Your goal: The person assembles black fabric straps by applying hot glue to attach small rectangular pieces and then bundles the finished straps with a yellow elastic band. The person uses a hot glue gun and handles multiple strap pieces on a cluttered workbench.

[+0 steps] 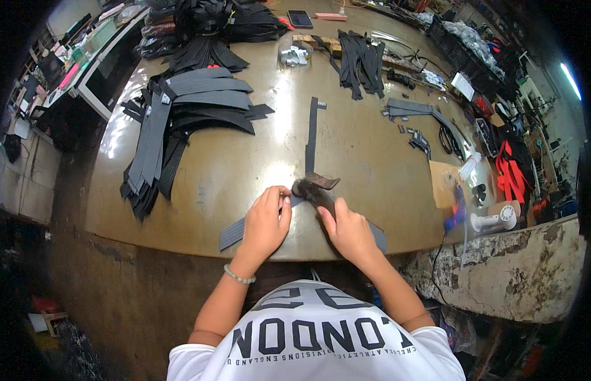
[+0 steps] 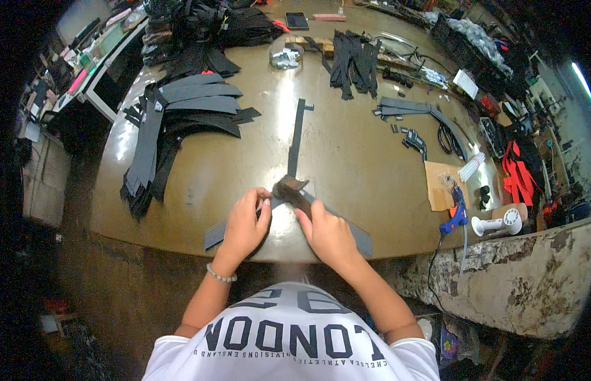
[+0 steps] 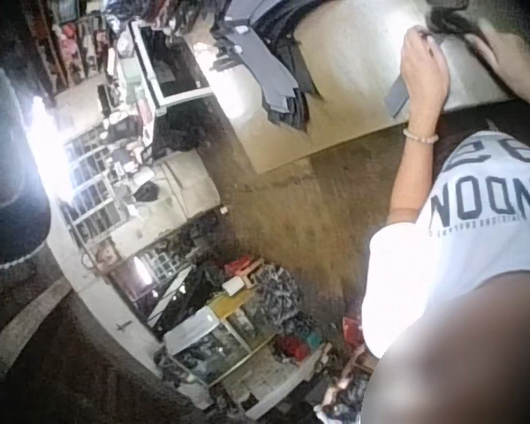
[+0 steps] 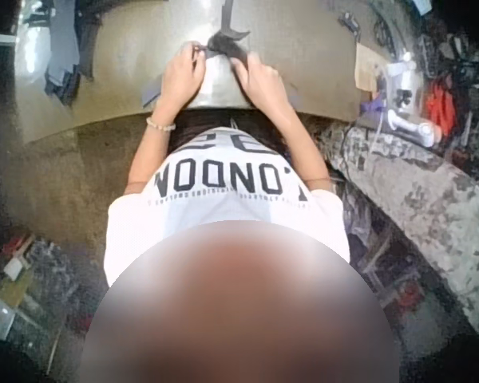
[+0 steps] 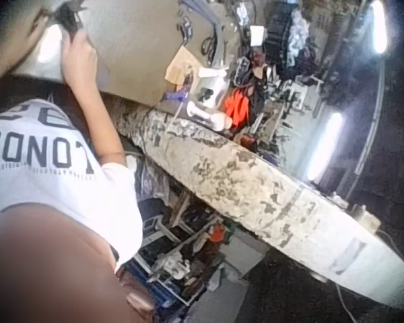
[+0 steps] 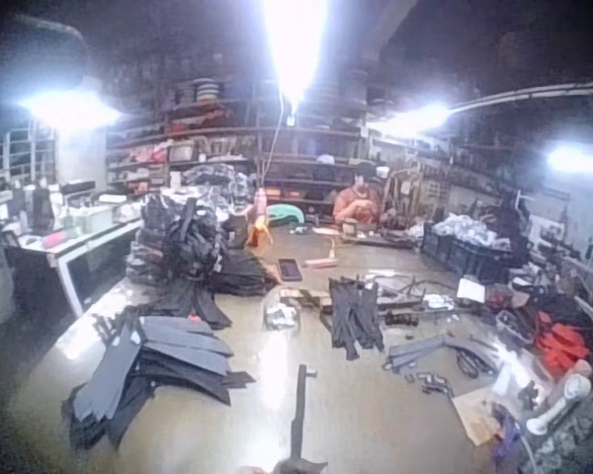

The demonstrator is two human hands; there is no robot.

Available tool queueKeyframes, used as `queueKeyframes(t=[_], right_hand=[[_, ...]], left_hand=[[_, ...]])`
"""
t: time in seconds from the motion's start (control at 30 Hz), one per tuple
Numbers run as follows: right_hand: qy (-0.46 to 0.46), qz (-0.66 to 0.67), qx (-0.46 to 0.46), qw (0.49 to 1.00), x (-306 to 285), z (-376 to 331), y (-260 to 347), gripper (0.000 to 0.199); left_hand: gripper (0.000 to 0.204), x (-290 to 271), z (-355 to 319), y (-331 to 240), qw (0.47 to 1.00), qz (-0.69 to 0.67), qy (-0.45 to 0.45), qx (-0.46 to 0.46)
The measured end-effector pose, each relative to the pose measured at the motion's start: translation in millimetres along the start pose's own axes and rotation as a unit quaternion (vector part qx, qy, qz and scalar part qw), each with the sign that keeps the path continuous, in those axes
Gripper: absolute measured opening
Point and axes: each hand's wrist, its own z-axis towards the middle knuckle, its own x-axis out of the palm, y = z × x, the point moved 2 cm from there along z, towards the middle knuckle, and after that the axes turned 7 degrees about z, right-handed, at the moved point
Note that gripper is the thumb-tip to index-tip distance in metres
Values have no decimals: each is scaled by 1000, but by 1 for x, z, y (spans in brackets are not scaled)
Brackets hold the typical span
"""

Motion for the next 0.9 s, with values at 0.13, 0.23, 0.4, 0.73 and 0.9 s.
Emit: queueKeyframes(t=[0.13, 0.23, 0.4, 0.73, 0.9], right_hand=[[-25, -10, 15, 1000, 2, 6, -18, 41], [-131, 49, 94, 986, -29, 2, -41, 44], [-270, -118, 134, 946, -78, -4, -83, 41], [-246, -312, 116, 910, -64, -12, -122, 34], [-245, -355, 112, 895, -60, -9, -121, 31]], left_hand=[[15, -9, 2, -8, 1000, -17, -4, -16], [17, -10, 6, -21, 999, 6, -46, -6], [39, 12, 18, -45, 994, 104, -33, 3], [23, 12, 26, -25, 997, 57, 20, -37], [32, -8, 9, -23, 984, 151, 31, -88]])
